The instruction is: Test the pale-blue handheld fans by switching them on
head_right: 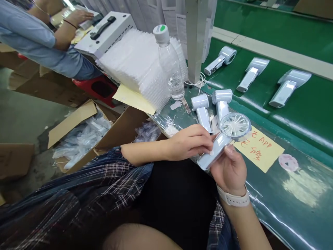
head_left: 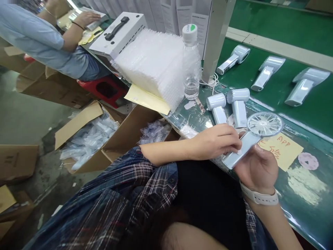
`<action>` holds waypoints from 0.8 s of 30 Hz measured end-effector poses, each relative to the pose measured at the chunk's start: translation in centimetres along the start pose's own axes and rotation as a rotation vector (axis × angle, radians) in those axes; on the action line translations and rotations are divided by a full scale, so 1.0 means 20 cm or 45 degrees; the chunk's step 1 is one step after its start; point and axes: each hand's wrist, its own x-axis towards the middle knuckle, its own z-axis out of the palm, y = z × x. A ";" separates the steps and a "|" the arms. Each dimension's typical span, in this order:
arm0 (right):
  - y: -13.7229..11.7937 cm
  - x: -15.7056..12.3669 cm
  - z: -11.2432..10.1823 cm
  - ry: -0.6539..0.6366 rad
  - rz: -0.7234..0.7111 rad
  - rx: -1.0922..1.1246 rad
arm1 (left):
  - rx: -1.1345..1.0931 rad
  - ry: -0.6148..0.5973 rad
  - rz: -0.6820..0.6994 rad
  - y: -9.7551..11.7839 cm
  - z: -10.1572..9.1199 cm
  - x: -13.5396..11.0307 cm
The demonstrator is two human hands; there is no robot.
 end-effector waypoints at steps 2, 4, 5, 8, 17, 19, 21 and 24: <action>0.01 0.01 0.00 0.020 0.002 -0.025 | -0.158 -0.071 -0.125 0.02 -0.03 0.02; 0.02 0.01 0.01 0.024 0.018 -0.049 | -0.349 -0.150 -0.284 0.05 -0.08 0.04; 0.02 0.01 0.01 0.017 0.027 -0.058 | -0.455 -0.181 -0.368 0.06 -0.10 0.04; 0.01 0.02 0.02 -0.019 0.012 -0.091 | -0.781 -0.147 -0.525 0.09 -0.12 0.04; 0.01 0.02 -0.02 0.033 0.026 -0.155 | -0.665 0.059 -0.683 -0.01 0.05 0.06; 0.01 0.02 -0.01 0.039 0.044 -0.214 | -0.584 0.059 -0.637 -0.05 0.03 0.05; -0.01 0.01 -0.03 0.038 0.035 -0.270 | -0.411 0.196 -0.524 -0.11 -0.05 0.02; -0.07 -0.02 -0.11 0.007 -0.101 -0.400 | 0.184 0.732 -0.285 -0.18 -0.26 -0.08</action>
